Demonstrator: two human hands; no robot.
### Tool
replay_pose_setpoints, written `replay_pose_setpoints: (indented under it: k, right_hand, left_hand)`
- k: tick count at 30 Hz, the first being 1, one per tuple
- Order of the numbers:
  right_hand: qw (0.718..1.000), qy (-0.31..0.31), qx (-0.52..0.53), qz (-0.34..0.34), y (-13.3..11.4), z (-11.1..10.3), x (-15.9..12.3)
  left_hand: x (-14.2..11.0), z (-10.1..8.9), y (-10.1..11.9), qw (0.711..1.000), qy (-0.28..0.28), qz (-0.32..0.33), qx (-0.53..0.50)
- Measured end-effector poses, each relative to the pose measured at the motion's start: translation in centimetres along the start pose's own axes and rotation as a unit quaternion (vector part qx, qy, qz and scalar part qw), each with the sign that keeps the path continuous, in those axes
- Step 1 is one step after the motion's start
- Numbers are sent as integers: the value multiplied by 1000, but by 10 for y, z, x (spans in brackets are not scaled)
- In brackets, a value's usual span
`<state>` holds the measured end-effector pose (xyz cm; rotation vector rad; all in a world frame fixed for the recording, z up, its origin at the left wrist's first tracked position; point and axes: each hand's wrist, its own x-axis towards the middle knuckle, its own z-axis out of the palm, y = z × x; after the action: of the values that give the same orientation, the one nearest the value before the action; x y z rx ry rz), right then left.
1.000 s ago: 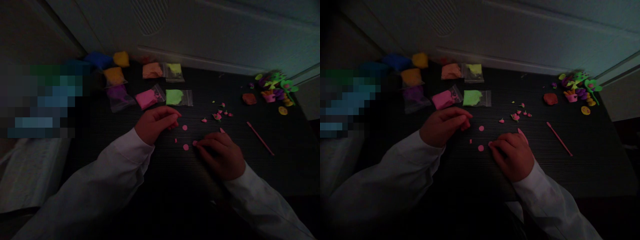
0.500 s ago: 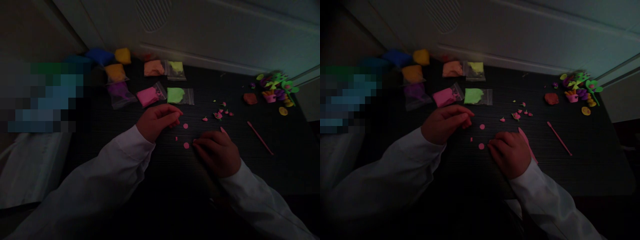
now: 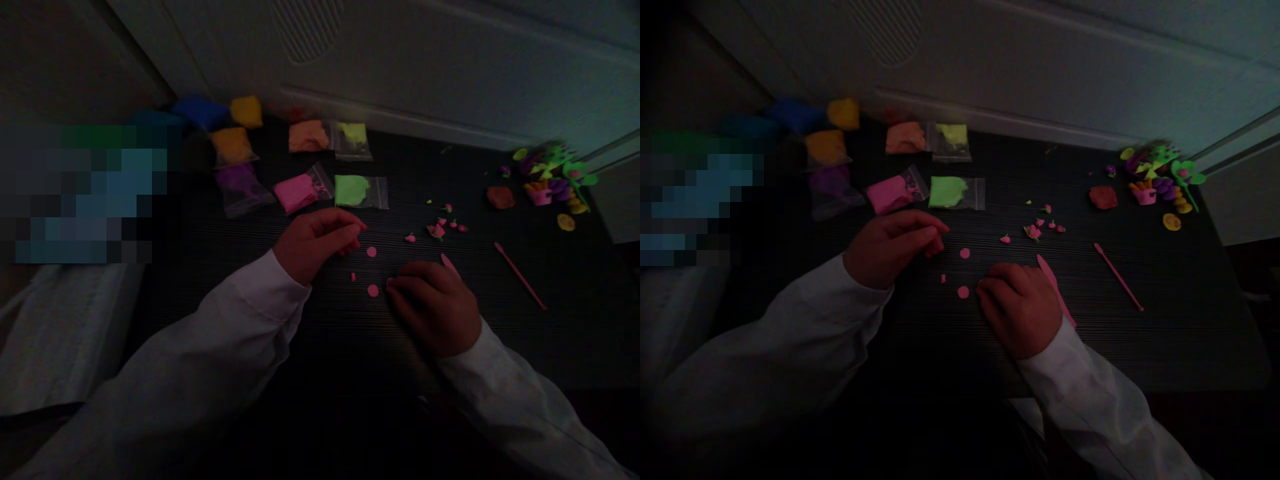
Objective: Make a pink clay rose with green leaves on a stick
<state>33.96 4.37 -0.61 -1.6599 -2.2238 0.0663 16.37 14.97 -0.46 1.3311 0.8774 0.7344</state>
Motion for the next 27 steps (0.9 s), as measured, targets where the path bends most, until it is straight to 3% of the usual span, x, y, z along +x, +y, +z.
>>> replay_pose_setpoints:
  k: [5, 12, 22, 27]
  right_hand:
    - [1000, 1, -5, -16, 1, 0, -1]
    - [999, 9, 25, 23, -3, -3, -1]
    - [1000, -10, 14, -13, 2, 1, -1]
    - [999, -10, 34, 0, 1, -1, -1]
  left_hand:
    - [0, 0, 0, 1000, -5, 2, -3]
    - [-1, 0, 0, 1000, -3, 2, -8]
    - [0, 0, 0, 1000, -3, 8, -1]
    - [0, 0, -1, 1000, -3, 13, -11]
